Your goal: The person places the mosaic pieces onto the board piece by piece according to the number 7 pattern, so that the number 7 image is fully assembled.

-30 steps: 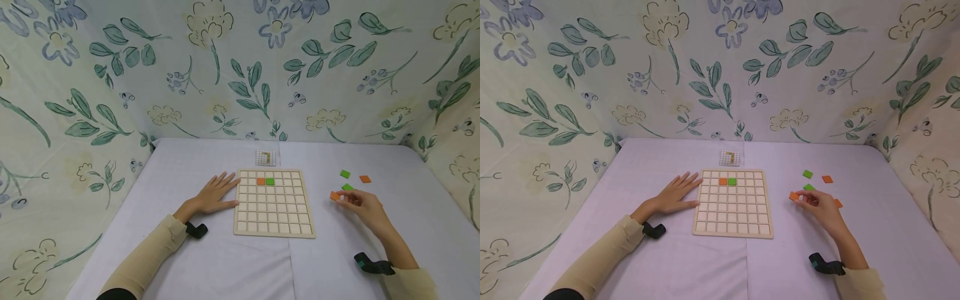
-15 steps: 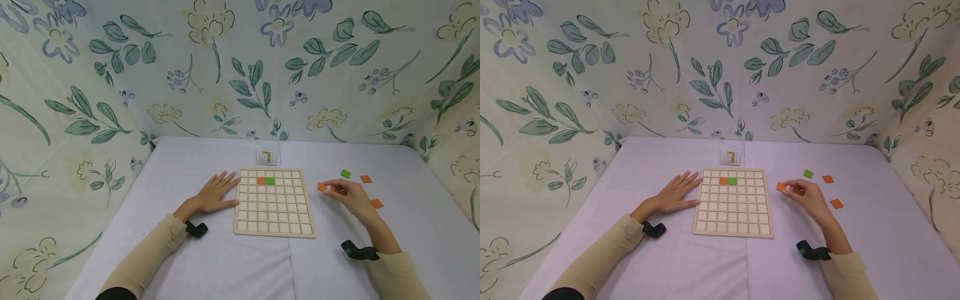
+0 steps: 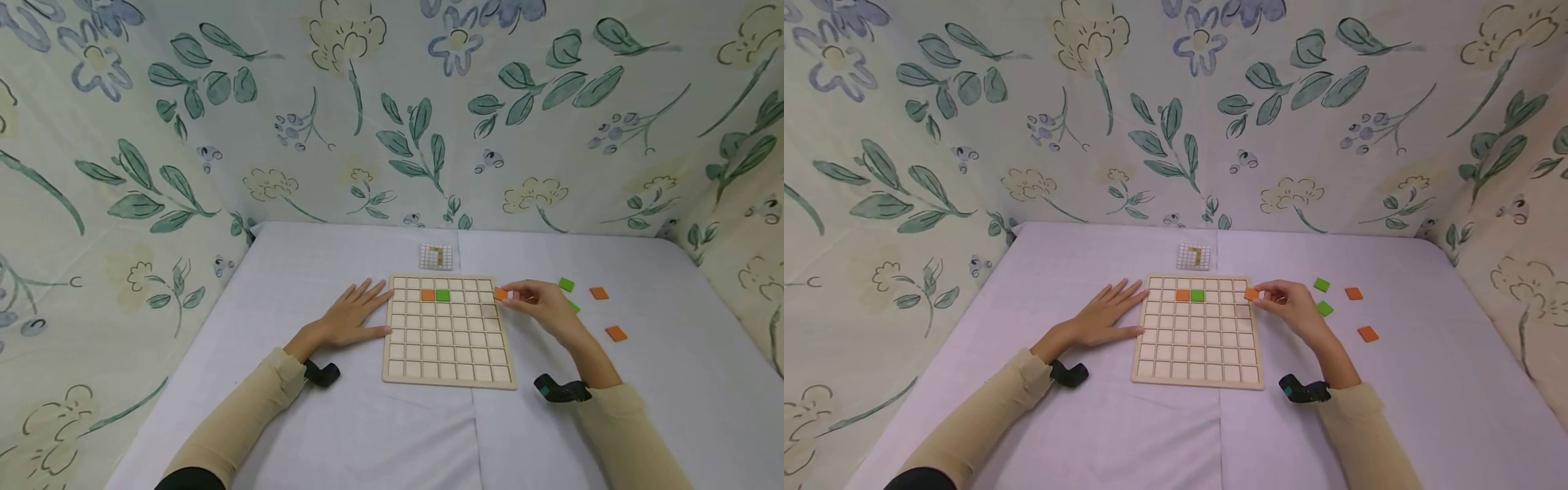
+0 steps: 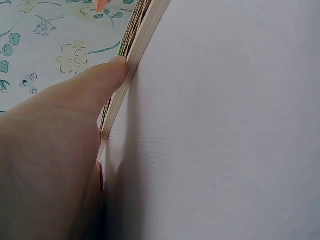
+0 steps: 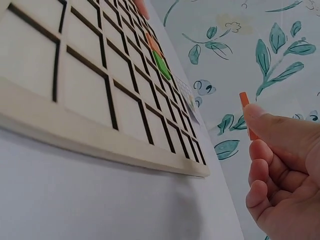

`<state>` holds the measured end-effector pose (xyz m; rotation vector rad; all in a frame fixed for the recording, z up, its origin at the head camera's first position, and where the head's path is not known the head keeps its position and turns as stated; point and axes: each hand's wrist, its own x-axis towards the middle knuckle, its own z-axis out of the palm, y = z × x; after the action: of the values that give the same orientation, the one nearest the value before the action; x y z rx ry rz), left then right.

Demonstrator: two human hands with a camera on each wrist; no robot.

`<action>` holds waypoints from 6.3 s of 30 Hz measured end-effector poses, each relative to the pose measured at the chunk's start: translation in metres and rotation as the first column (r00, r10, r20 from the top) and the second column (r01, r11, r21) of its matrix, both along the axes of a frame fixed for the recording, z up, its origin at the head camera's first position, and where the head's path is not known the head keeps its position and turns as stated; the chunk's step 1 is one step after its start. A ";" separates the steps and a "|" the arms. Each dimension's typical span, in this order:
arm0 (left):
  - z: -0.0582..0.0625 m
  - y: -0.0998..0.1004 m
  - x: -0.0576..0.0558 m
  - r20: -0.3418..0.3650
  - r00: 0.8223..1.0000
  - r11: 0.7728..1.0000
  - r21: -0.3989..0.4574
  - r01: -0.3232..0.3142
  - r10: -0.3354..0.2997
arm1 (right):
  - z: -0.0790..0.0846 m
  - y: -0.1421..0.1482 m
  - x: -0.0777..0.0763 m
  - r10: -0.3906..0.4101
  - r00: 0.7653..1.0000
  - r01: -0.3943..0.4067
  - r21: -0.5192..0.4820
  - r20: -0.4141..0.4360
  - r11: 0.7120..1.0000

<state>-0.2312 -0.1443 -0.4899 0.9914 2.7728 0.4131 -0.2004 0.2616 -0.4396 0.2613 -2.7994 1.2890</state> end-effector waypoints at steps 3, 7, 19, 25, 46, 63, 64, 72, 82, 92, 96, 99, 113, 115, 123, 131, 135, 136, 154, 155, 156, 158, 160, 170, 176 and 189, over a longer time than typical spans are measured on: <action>0.001 0.000 0.001 0.003 1.000 1.000 0.004 -0.003 0.003 | -0.001 -0.006 -0.008 0.023 1.000 -0.023 -0.014 0.010 1.000; 0.002 0.000 0.001 0.001 1.000 1.000 0.014 0.004 -0.004 | -0.003 -0.012 -0.017 0.059 0.998 -0.057 -0.055 0.031 0.997; 0.003 -0.001 0.001 0.010 1.000 1.000 0.008 0.004 -0.004 | -0.010 -0.034 -0.036 0.102 0.989 -0.089 -0.112 0.108 0.990; 0.003 0.000 0.000 0.021 1.000 1.000 -0.005 0.001 -0.001 | -0.013 -0.043 -0.039 0.141 0.983 -0.126 -0.127 0.115 0.984; 0.007 0.000 0.001 0.020 1.000 1.000 0.015 0.002 -0.002 | -0.027 -0.056 -0.050 0.191 0.977 -0.185 -0.067 0.098 0.980; 0.006 0.000 0.003 0.018 1.000 1.000 0.007 0.000 0.000 | -0.027 -0.058 -0.047 0.167 0.980 -0.168 0.003 0.109 0.986; 0.006 0.000 0.003 0.022 1.000 1.000 0.009 0.000 0.000 | -0.027 -0.058 -0.047 0.165 0.980 -0.166 0.002 0.113 0.986; 0.004 0.000 0.003 0.020 1.000 1.000 0.007 -0.001 0.001 | -0.024 -0.052 -0.044 0.149 0.981 -0.145 -0.041 0.126 0.989; 0.003 0.000 0.002 0.018 1.000 1.000 0.002 0.004 -0.004 | -0.012 -0.021 -0.034 0.058 0.998 -0.057 -0.048 0.029 0.997; 0.004 0.001 0.001 0.012 1.000 1.000 0.006 0.006 -0.006 | -0.005 0.022 -0.019 -0.026 0.999 0.025 -0.032 -0.029 0.999; 0.005 0.000 0.002 0.010 1.000 1.000 0.014 0.009 -0.009 | -0.004 0.041 -0.011 -0.089 0.996 0.089 -0.010 -0.026 0.996; 0.006 0.000 0.002 0.011 1.000 1.000 0.017 0.014 -0.014 | -0.005 0.054 -0.005 -0.133 0.991 0.133 -0.002 -0.030 0.991; 0.005 0.001 0.002 -0.003 1.000 1.000 0.016 0.020 -0.020 | -0.022 0.102 0.012 -0.279 0.960 0.278 -0.031 -0.002 0.960; 0.006 0.001 0.002 -0.001 1.000 1.000 0.018 0.020 -0.020 | -0.024 0.105 0.013 -0.283 0.959 0.283 -0.051 0.000 0.958; 0.006 0.001 0.002 -0.001 1.000 1.000 0.020 0.017 -0.017 | -0.029 0.109 0.016 -0.325 0.945 0.325 -0.017 0.032 0.945; 0.004 0.000 0.002 0.013 1.000 1.000 0.015 0.012 -0.012 | -0.035 0.107 0.015 -0.346 0.937 0.344 0.046 0.041 0.938; 0.002 0.001 0.001 0.007 1.000 1.000 0.003 0.013 -0.013 | -0.037 0.106 0.015 -0.344 0.939 0.340 0.092 0.025 0.936; 0.002 0.001 0.001 0.006 1.000 1.000 0.000 0.012 -0.012 | -0.038 0.106 0.015 -0.343 0.939 0.340 0.108 0.018 0.934; 0.001 0.001 0.001 0.011 1.000 1.000 -0.016 0.000 0.000 | -0.040 0.105 0.014 -0.268 0.961 0.275 0.178 -0.063 0.945; 0.001 0.001 0.000 0.011 1.000 1.000 -0.017 0.000 0.000 | -0.040 0.106 0.014 -0.264 0.962 0.272 0.176 -0.066 0.946; 0.001 0.001 0.000 0.012 1.000 1.000 -0.020 -0.001 0.001 | -0.040 0.106 0.013 -0.261 0.963 0.269 0.172 -0.067 0.948; 0.000 0.001 0.000 0.009 1.000 1.000 -0.020 0.000 0.000 | -0.040 0.107 0.013 -0.256 0.964 0.264 0.165 -0.069 0.950; 0.001 0.001 0.000 0.006 1.000 1.000 -0.024 0.001 0.000 | -0.039 0.108 0.013 -0.251 0.966 0.259 0.159 -0.069 0.953; 0.002 0.000 0.001 0.003 1.000 1.000 -0.011 0.011 -0.011 | -0.026 0.103 0.014 -0.231 0.971 0.238 0.128 -0.065 0.963; 0.002 0.000 0.001 0.005 1.000 1.000 -0.013 0.008 -0.008 | -0.018 0.094 0.013 -0.216 0.974 0.223 0.110 -0.074 0.969; 0.002 0.002 0.000 0.017 1.000 1.000 -0.019 0.001 -0.001 | -0.007 0.063 0.010 -0.167 0.978 0.175 0.054 -0.122 0.983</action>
<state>-0.2310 -0.1428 -0.4877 0.9805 2.7561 0.3918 -0.1900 0.3244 -0.4461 0.0918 -2.6996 1.1104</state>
